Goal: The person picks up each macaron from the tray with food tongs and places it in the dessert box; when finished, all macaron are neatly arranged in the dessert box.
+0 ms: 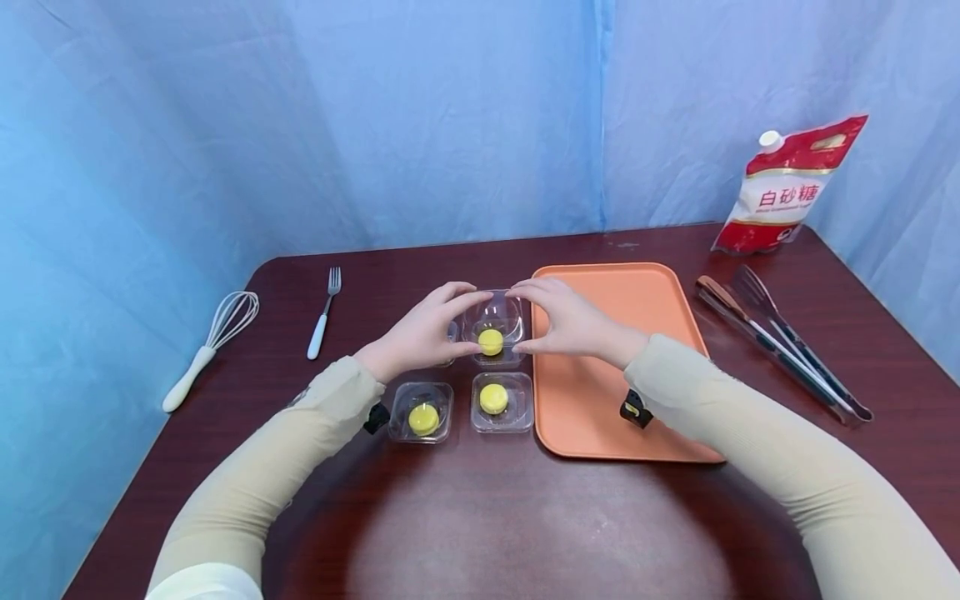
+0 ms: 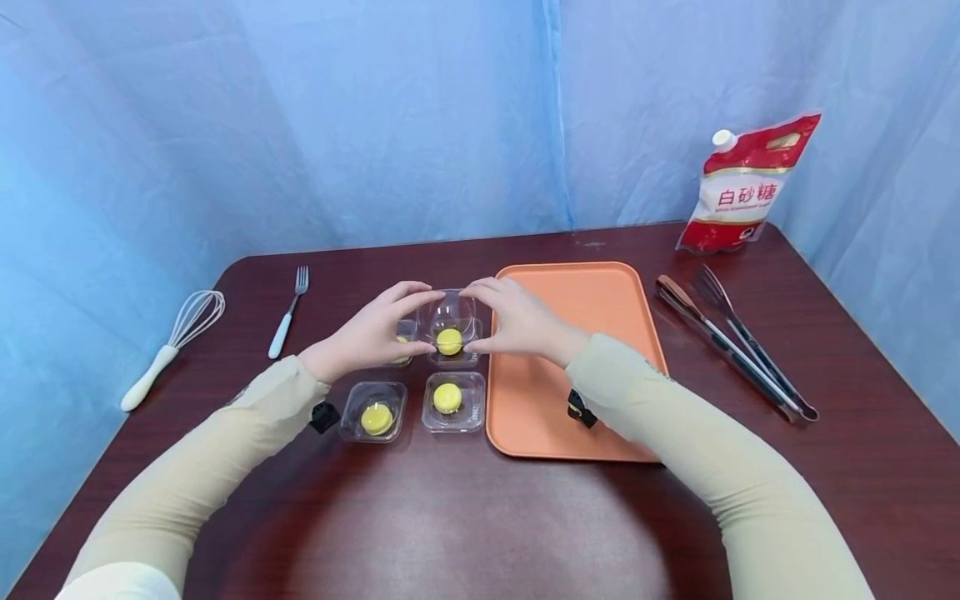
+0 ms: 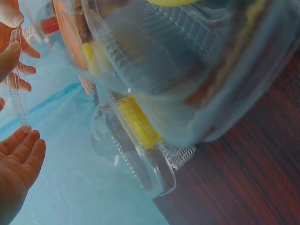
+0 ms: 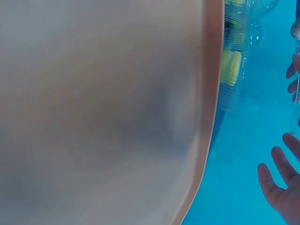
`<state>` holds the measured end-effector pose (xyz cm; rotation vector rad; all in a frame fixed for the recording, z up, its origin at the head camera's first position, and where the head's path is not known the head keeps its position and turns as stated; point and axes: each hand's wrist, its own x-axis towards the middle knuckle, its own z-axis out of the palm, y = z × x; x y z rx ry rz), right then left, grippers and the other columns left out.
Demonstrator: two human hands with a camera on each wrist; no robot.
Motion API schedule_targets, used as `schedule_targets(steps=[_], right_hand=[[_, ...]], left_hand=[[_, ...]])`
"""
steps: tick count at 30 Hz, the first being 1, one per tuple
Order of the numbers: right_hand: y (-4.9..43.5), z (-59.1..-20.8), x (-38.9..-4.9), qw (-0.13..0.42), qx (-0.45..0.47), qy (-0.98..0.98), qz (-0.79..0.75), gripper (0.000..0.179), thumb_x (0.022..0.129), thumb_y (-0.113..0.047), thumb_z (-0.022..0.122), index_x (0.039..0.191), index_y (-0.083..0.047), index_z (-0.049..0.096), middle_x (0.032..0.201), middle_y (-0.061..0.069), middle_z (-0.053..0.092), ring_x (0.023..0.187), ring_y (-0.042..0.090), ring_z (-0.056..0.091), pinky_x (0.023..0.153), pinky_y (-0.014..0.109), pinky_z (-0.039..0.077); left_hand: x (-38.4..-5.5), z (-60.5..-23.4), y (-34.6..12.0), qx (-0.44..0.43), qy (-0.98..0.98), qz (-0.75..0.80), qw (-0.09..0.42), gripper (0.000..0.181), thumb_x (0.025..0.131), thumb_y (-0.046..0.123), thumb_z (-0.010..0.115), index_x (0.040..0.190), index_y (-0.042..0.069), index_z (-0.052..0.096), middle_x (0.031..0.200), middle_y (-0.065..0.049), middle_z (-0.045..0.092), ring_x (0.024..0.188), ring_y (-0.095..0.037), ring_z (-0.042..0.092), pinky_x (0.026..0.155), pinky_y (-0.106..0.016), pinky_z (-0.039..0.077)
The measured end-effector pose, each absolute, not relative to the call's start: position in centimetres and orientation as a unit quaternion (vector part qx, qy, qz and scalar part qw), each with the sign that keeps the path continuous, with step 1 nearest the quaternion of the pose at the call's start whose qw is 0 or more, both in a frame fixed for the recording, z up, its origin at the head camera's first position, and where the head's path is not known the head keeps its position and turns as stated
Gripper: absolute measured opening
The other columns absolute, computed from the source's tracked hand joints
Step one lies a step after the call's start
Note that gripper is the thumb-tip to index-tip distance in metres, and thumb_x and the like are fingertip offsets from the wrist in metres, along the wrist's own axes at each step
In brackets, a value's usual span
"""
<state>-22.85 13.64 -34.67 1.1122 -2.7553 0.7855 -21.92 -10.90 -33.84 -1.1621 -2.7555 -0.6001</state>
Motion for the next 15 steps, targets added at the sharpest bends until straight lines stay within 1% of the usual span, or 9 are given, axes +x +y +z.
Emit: schedule_targets(steps=[8, 11, 15], right_hand=[[13.64, -34.83, -22.91, 0.037, 0.357, -0.900, 0.247, 0.073, 0.070, -0.032, 0.083, 0.129, -0.001, 0.053, 0.131, 0.016, 0.054, 0.122, 0.034, 0.046, 0.105, 0.049, 0.035], [13.58, -34.94, -23.07, 0.035, 0.354, -0.903, 0.239, 0.072, 0.070, -0.033, 0.083, 0.128, -0.001, 0.054, 0.129, 0.015, 0.056, 0.121, 0.033, 0.047, 0.105, 0.048, 0.036], [13.53, -34.96, -23.11, 0.026, 0.347, -0.908, 0.232, 0.071, 0.070, -0.032, 0.083, 0.127, -0.001, 0.054, 0.127, 0.015, 0.057, 0.119, 0.033, 0.048, 0.103, 0.049, 0.037]], left_hand=[[-22.21, -34.00, -10.57, -0.376, -0.903, -0.206, 0.020, 0.075, 0.078, 0.026, 0.078, 0.142, 0.010, 0.042, 0.132, -0.013, 0.046, 0.119, -0.024, 0.048, 0.096, -0.038, 0.046], [-22.39, -33.93, -10.44, -0.369, -0.906, -0.206, -0.002, 0.076, 0.078, 0.027, 0.078, 0.142, 0.009, 0.042, 0.134, -0.013, 0.044, 0.119, -0.024, 0.048, 0.096, -0.038, 0.046], [-22.68, -33.72, -10.18, -0.351, -0.913, -0.205, -0.043, 0.076, 0.078, 0.028, 0.078, 0.143, 0.012, 0.042, 0.139, -0.014, 0.038, 0.120, -0.025, 0.047, 0.098, -0.039, 0.045]])
